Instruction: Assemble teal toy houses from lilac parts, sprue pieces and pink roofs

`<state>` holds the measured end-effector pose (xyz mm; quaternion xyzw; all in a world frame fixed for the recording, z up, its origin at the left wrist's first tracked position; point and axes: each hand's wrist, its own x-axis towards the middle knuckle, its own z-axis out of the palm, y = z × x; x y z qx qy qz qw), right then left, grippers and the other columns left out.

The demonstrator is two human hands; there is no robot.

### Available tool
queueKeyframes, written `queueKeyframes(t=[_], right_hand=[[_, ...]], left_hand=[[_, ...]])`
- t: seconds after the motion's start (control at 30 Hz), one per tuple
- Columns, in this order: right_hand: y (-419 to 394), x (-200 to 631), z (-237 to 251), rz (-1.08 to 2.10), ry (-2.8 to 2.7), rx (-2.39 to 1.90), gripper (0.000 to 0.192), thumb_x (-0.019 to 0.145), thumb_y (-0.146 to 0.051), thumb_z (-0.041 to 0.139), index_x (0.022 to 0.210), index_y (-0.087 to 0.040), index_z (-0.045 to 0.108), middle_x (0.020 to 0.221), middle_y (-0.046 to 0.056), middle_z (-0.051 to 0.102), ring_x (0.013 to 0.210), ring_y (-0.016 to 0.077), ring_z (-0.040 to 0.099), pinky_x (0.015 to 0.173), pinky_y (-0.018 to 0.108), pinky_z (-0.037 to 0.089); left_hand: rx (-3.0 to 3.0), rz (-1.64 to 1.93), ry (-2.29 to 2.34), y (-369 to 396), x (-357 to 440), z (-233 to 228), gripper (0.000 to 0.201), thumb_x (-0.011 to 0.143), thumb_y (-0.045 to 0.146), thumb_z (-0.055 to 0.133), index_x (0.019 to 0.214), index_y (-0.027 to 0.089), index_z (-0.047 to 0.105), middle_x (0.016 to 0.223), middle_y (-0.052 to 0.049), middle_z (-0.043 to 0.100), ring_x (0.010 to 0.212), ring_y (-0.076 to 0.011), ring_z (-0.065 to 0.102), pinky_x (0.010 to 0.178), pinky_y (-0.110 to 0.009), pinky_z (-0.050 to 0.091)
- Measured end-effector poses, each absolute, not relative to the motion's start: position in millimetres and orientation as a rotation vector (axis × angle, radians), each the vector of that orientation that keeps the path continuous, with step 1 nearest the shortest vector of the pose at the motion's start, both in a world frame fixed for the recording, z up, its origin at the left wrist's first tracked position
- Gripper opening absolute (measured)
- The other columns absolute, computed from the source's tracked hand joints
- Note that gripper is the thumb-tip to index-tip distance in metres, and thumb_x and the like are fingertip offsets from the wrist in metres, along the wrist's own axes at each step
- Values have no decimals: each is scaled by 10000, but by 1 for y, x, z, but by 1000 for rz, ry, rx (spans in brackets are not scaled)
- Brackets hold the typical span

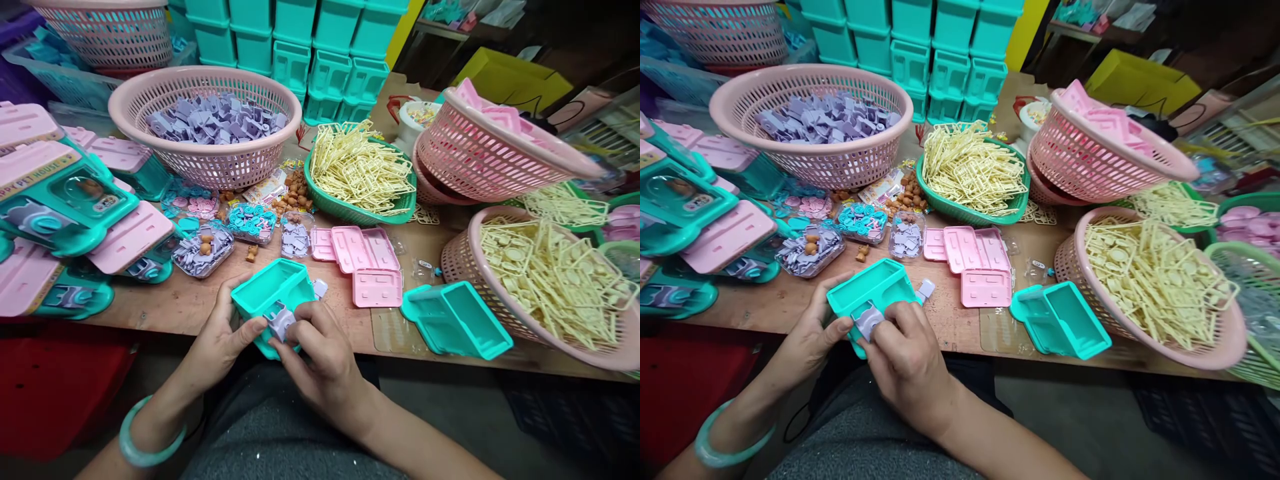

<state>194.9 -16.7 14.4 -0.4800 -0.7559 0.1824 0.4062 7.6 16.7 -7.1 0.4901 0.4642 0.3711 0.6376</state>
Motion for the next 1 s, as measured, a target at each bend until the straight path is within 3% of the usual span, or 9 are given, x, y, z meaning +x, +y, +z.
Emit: queueKeyframes(t=[0.13,0.23,0.33,0.4,0.43,0.53,0.67,0.83,1.0], right_hand=[[-13,205,11,656,-1948,-1049,135,970,-205,630,862,-212,549,910,40,567,819,173,586,699,309,547],[-6,220,9,626,-1909,-1024,156,943,-267,689,1005,-223,552,1033,67,589,966,208,626,836,377,572],[4,232,6,541,-1981,-1125,687,824,-425,822,1365,-239,442,1452,190,461,1390,359,465,1079,584,475],[10,236,1,641,-2095,-1134,1018,750,-508,864,1535,-264,264,1623,215,275,1531,398,278,1162,648,380],[11,237,-3,689,-2129,-1131,1078,733,-516,874,1559,-274,224,1645,213,244,1547,396,250,1174,648,370],[9,236,-17,712,-2133,-1171,1015,730,-437,893,1522,-265,283,1601,215,305,1517,389,324,1145,618,428],[5,239,-28,639,-2178,-1153,802,792,-317,843,1454,-268,393,1555,206,333,1463,390,401,1085,609,488],[10,245,-25,694,-2171,-1058,719,803,-309,850,1413,-298,469,1573,178,318,1461,376,408,1097,599,481],[5,243,-23,743,-2131,-1111,617,849,-337,810,1386,-280,512,1588,174,302,1503,370,349,1115,597,469]], left_hand=[[1121,820,1060,15,6,-10,694,892,529,701,1423,264,342,1331,-92,612,1208,-260,601,1021,-350,496],[1171,781,1036,15,4,-14,740,869,536,718,1425,269,310,1380,-112,572,1254,-288,575,1042,-383,486],[1276,722,1017,15,2,-19,740,864,527,720,1420,267,306,1398,-134,541,1300,-323,544,1098,-457,446],[1335,674,1023,15,1,-23,803,846,533,737,1451,270,279,1450,-155,493,1355,-360,504,1135,-521,412],[1370,654,1041,14,1,-26,917,794,545,787,1481,273,245,1494,-172,451,1391,-389,470,1150,-556,394],[1512,676,1139,12,3,-34,1247,617,530,922,1547,277,130,1572,-221,343,1449,-457,399,1162,-631,368],[1708,763,1158,11,6,-43,1139,712,475,877,1554,292,132,1513,-216,406,1387,-425,499,1108,-614,455],[1863,855,1052,11,3,-55,1316,657,517,911,1604,319,18,1547,-233,376,1416,-442,465,1113,-623,449],[1878,911,1044,10,3,-61,1302,660,543,894,1618,323,41,1529,-223,417,1367,-429,518,1094,-583,476]])
